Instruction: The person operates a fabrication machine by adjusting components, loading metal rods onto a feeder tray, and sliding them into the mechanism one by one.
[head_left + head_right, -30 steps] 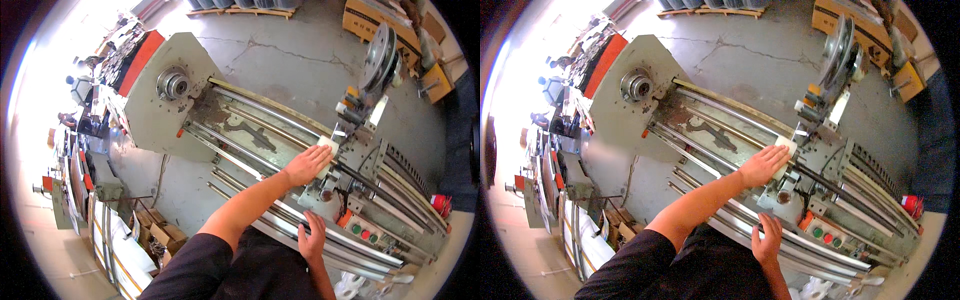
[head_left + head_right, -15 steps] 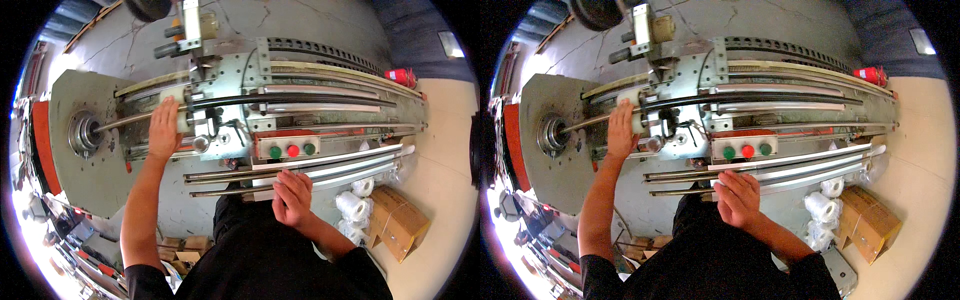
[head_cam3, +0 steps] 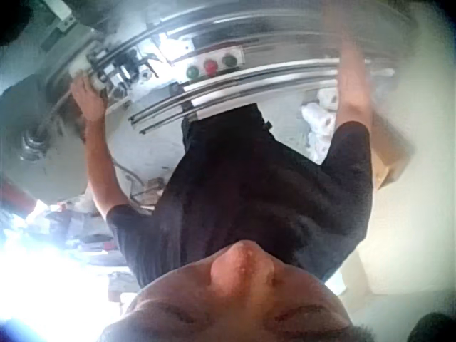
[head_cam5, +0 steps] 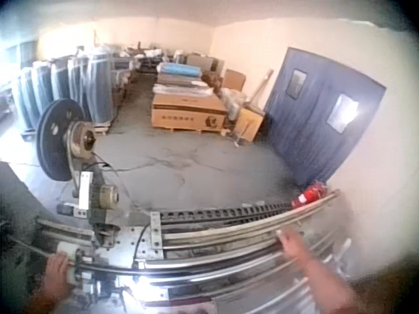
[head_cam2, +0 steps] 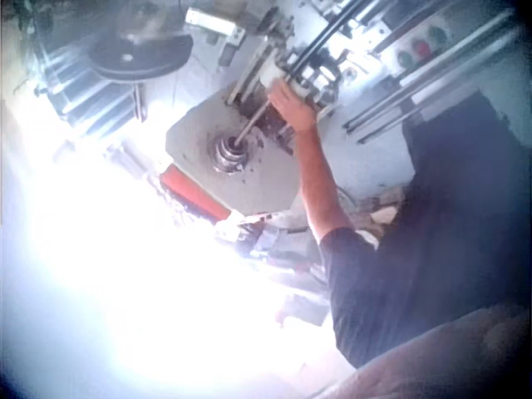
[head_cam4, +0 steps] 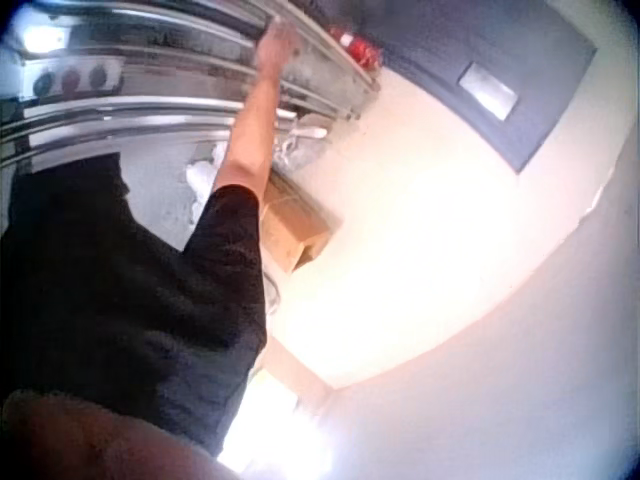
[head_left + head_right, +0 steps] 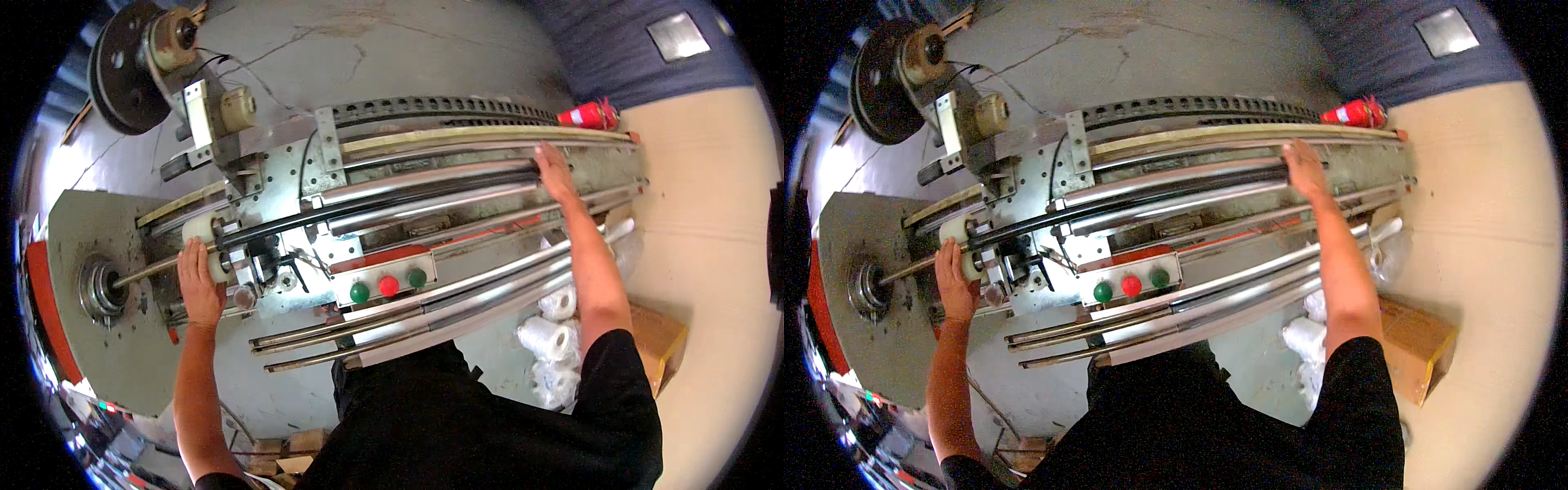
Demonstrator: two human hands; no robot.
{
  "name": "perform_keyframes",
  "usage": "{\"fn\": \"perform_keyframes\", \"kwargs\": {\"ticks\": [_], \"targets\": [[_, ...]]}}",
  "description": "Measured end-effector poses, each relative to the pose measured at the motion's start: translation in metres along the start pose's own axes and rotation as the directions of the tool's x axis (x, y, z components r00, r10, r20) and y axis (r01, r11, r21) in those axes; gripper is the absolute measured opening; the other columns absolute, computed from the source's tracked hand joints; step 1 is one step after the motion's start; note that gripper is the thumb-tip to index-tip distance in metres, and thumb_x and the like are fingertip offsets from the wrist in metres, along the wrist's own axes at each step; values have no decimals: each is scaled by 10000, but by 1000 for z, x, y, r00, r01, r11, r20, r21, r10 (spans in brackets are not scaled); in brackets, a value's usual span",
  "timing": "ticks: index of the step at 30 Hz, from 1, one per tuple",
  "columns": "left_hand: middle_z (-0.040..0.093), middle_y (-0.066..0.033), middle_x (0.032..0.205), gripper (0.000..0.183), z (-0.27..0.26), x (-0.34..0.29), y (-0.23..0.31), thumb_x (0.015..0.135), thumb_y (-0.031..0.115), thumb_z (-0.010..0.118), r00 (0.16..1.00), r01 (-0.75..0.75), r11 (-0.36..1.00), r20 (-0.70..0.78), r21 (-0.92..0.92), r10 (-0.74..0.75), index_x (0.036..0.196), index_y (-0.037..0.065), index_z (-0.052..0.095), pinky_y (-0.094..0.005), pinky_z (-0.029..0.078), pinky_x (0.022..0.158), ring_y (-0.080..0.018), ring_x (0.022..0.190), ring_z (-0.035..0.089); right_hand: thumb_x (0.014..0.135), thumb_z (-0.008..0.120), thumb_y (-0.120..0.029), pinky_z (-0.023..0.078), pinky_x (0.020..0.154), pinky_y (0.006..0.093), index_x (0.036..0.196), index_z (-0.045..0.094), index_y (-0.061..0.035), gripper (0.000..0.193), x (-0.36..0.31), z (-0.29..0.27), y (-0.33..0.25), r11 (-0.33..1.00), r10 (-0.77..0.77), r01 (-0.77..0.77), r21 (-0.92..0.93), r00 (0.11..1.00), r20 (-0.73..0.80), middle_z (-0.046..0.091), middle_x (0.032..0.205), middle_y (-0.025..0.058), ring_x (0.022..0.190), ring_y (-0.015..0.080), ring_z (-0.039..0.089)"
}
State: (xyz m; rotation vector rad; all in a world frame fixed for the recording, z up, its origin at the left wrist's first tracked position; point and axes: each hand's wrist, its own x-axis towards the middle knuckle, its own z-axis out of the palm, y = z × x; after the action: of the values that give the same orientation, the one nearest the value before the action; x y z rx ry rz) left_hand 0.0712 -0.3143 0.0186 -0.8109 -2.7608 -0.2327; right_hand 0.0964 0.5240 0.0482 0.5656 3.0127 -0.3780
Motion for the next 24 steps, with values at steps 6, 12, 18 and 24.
{"fn": "perform_keyframes", "kwargs": {"ticks": [6, 12, 18, 24], "targets": [[544, -190, 1484, 1108, -32, -16, -6, 618, 34, 936, 992, 114, 993, 59, 8, -114, 1568, 90, 369, -559, 340, 1263, -401, 1424, 486, 1128, 293, -564, 274, 1284, 477, 1602, 495, -113, 684, 37, 22, 33, 998, -45, 50, -24, 983, 179, 499, 1628, 175, 1530, 378, 415], [649, -156, 1268, 707, -36, 6, -58, 652, 88, 906, 936, 305, 947, 151, 101, -317, 1291, 88, 605, -527, 430, 1076, -409, 1241, 578, 1142, 293, -540, 240, 1303, 454, 1599, 510, -137, 647, 29, 34, 51, 997, -58, 61, -38, 997, 58, 479, 1650, 163, 1559, 358, 386], [727, -102, 994, 362, -48, 9, -91, 709, 220, 886, 861, 374, 919, 323, 120, -393, 1024, 122, 738, -484, 475, 991, -345, 1052, 669, 1144, 299, -540, 221, 1311, 439, 1574, 538, -96, 663, 26, 37, 55, 993, -104, 107, -54, 993, 59, 475, 1654, 157, 1576, 336, 361], [738, -94, 1024, 307, -59, -3, -115, 752, 244, 872, 793, 424, 877, 376, 227, -480, 1011, 131, 753, -484, 486, 989, -331, 1058, 673, 1152, 300, -535, 229, 1303, 446, 1566, 547, -94, 654, 16, 40, 39, 991, -120, 120, -59, 993, -2, 490, 1641, 167, 1573, 335, 368]]}}
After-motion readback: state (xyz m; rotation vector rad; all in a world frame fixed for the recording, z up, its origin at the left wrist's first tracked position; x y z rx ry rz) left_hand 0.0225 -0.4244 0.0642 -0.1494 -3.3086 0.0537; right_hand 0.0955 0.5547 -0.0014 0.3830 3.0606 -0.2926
